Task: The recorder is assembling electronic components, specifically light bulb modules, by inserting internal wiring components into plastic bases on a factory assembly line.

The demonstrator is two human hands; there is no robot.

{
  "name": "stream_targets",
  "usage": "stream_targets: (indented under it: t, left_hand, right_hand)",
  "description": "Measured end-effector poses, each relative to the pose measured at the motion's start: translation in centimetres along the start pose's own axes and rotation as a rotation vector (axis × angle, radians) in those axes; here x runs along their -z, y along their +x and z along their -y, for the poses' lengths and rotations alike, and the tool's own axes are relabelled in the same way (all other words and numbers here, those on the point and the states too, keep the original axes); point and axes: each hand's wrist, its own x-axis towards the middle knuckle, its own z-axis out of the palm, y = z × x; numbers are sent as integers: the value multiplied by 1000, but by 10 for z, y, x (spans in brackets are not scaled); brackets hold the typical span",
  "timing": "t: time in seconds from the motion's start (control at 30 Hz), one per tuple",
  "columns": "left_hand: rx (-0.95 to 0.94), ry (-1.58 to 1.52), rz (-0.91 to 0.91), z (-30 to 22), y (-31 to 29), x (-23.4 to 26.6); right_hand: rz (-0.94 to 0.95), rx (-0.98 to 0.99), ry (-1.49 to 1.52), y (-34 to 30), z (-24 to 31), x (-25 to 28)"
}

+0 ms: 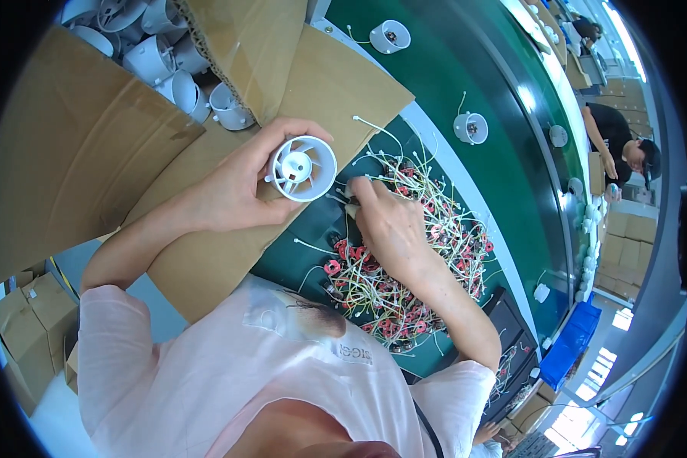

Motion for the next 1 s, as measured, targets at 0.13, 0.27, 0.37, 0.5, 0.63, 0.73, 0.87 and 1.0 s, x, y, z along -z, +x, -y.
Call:
stream_targets:
  t: [0.13,0.27,0.37,0.5,0.63,0.73,0.87,1.0]
  left_hand:
    - [-4,-31,14,5,3,-3]
    - [-48,-80,-4,12,11,-23]
    - [-37,-25,21,10,22,-34]
    - [-85,94,63,14,32,-38]
    - [-87,63,70,20,36,-50]
    - [-83,-18,68,23,42,-64]
    - [-81,-98,118,23,54,-76]
    - [-6,-125,237,19,64,-80]
  right_hand:
    - [-105,-157,480,-14,3,31]
    - [-249,-331,1063,-38,-14,64]
    - [-331,-338,1205,-54,-22,81]
    - [-292,-177,1580,-60,-49,77]
    - [-333,-102,1683,-57,-57,62]
    - [-380,-70,1694,-57,-75,61]
    - [-357,26,1775,-55,-95,65]
    - [-264,51,1789,-53,-104,72]
